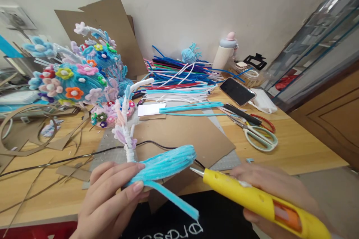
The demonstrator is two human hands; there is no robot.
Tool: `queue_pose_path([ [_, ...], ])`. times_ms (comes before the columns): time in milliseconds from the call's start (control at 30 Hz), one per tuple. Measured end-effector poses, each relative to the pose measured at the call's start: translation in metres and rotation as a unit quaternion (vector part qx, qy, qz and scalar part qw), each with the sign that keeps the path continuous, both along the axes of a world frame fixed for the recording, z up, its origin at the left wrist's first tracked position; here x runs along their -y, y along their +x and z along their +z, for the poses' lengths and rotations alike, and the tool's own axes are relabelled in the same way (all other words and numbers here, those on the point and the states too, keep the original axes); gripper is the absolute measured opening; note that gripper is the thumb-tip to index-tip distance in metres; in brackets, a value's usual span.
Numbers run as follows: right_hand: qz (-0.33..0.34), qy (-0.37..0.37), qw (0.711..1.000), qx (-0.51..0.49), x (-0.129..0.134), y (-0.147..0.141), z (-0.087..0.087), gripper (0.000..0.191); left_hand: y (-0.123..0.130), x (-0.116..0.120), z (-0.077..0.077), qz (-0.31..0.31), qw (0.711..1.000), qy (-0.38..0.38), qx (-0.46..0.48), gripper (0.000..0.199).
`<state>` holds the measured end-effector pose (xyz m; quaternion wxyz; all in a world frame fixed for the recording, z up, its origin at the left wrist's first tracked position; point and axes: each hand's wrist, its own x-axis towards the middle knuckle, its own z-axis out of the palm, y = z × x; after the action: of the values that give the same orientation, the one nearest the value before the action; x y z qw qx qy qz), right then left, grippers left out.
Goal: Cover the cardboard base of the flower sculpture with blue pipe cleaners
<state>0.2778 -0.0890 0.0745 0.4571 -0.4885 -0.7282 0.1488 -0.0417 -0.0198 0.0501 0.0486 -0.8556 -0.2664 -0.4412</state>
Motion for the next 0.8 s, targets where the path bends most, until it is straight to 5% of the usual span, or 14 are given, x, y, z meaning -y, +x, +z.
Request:
queue_pose_path([
  [133, -0.118, -0.196, 0.948, -0.221, -0.018, 0.019, -0.021, 0.034, 0.002, 0.0, 0.002, 0.011, 1.0, 0.002, 0.004, 0.012],
  [367, -0.117, -0.305, 0.935, -0.139, -0.085, 0.035, -0.044, 0.046, 0.007, 0.004, 0.004, -0.007, 0.999, 0.032, -0.011, 0.016],
  [567, -0.236, -0.169, 0.957, -0.028, -0.064, 0.019, -0.02, 0.04, 0.012, 0.005, 0.004, -0.006, 0.999, 0.042, -0.009, 0.021],
  [633, -0.174, -0.105, 0.979, -0.022, -0.044, -0.002, -0.002, 0.041, 0.013, 0.005, 0.005, -0.005, 0.999, 0.043, -0.015, 0.019],
  [700, 0.006, 0.015, 1.0, 0.003, -0.026, -0.025, 0.016, 0.039, 0.012, 0.005, 0.008, -0.007, 0.998, 0.045, -0.03, 0.018],
  [800, 0.07, 0.065, 0.994, 0.051, -0.014, -0.051, 0.033, 0.023, 0.011, 0.004, 0.012, -0.006, 0.998, 0.052, -0.044, 0.015],
])
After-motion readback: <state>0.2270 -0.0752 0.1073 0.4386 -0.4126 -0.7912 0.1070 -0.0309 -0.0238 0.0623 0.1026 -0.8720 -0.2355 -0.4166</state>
